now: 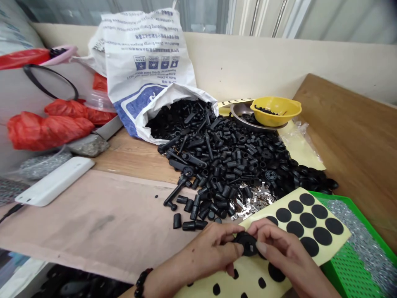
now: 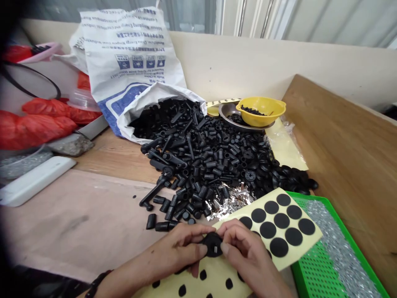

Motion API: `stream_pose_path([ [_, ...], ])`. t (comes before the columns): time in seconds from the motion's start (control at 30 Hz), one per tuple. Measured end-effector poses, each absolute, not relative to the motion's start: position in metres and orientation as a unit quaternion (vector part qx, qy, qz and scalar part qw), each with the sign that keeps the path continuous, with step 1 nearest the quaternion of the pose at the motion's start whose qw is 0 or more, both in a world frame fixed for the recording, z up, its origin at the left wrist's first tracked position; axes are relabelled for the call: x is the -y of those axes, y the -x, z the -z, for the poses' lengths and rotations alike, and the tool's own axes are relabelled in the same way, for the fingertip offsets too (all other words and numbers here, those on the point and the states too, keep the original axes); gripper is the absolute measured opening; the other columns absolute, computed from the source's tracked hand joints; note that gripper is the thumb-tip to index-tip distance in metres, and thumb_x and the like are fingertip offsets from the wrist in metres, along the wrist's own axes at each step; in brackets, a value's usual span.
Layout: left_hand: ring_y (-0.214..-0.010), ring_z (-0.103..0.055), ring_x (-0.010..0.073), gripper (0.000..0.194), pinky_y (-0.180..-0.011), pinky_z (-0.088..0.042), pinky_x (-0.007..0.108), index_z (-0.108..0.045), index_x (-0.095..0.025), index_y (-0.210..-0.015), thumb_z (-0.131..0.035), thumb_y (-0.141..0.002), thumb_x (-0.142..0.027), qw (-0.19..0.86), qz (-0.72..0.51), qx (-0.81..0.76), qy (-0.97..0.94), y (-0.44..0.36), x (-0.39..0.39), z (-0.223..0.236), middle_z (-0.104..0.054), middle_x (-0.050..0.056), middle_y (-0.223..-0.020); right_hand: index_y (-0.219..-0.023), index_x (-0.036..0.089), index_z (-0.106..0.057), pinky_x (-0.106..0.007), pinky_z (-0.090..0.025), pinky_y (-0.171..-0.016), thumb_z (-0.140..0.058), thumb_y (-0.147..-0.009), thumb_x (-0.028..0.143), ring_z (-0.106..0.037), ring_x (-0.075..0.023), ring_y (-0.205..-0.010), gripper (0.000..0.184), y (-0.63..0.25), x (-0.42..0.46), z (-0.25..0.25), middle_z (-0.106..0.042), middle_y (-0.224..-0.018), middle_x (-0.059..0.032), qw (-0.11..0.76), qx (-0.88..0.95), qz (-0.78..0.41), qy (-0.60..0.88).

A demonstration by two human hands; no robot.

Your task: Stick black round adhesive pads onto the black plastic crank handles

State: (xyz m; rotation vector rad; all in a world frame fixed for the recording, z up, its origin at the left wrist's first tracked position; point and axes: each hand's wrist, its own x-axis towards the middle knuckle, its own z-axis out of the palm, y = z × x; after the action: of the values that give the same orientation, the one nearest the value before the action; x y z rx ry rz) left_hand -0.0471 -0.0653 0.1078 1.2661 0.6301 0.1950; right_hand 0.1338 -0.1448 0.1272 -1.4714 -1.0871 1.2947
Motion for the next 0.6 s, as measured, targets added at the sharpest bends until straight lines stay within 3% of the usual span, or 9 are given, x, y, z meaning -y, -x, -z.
stream_pose_path([
  [0.17, -0.049, -0.052, 0.0087, 0.028, -0.046, -0.041, 0.016, -0.065, -0.016, -0.097, -0.055, -0.084, -0.038, 0.744, -0.102, -0.301, -0.587, 0.043, 0.067, -0.109, -0.05, -0.004, -0.062, -0.063, 0.022, -0.054, -0.025, -0.044, -0.069, -0.061, -0.08, 0.035, -0.056, -0.0189, -0.083, 0.023, -0.134, 0.145, -0.125, -0.059, -0.089, -0.0028, 0.426, 0.464, -0.499, 0.595],
  [0.4, -0.044, -0.041, 0.0077, 0.026, -0.039, -0.036, 0.016, -0.062, -0.015, -0.09, -0.058, -0.08, -0.039, 0.704, -0.159, -0.353, -0.596, 0.036, 0.073, -0.104, -0.049, -0.004, -0.057, -0.066, 0.023, -0.054, -0.028, -0.047, -0.072, -0.055, -0.085, 0.031, -0.059, -0.0206, -0.085, 0.02, -0.135, 0.145, -0.118, -0.061, -0.087, -0.0041, 0.402, 0.54, -0.443, 0.592],
  [0.6, -0.049, -0.04, 0.0082, 0.032, -0.041, -0.033, 0.016, -0.062, -0.015, -0.094, -0.059, -0.081, -0.044, 0.698, -0.184, -0.36, -0.591, 0.046, 0.079, -0.096, -0.053, -0.002, -0.063, -0.077, 0.024, -0.074, -0.032, -0.048, -0.079, -0.062, -0.08, 0.043, -0.062, -0.0226, -0.088, 0.023, -0.135, 0.151, -0.121, -0.071, -0.091, -0.005, 0.411, 0.407, -0.563, 0.591],
])
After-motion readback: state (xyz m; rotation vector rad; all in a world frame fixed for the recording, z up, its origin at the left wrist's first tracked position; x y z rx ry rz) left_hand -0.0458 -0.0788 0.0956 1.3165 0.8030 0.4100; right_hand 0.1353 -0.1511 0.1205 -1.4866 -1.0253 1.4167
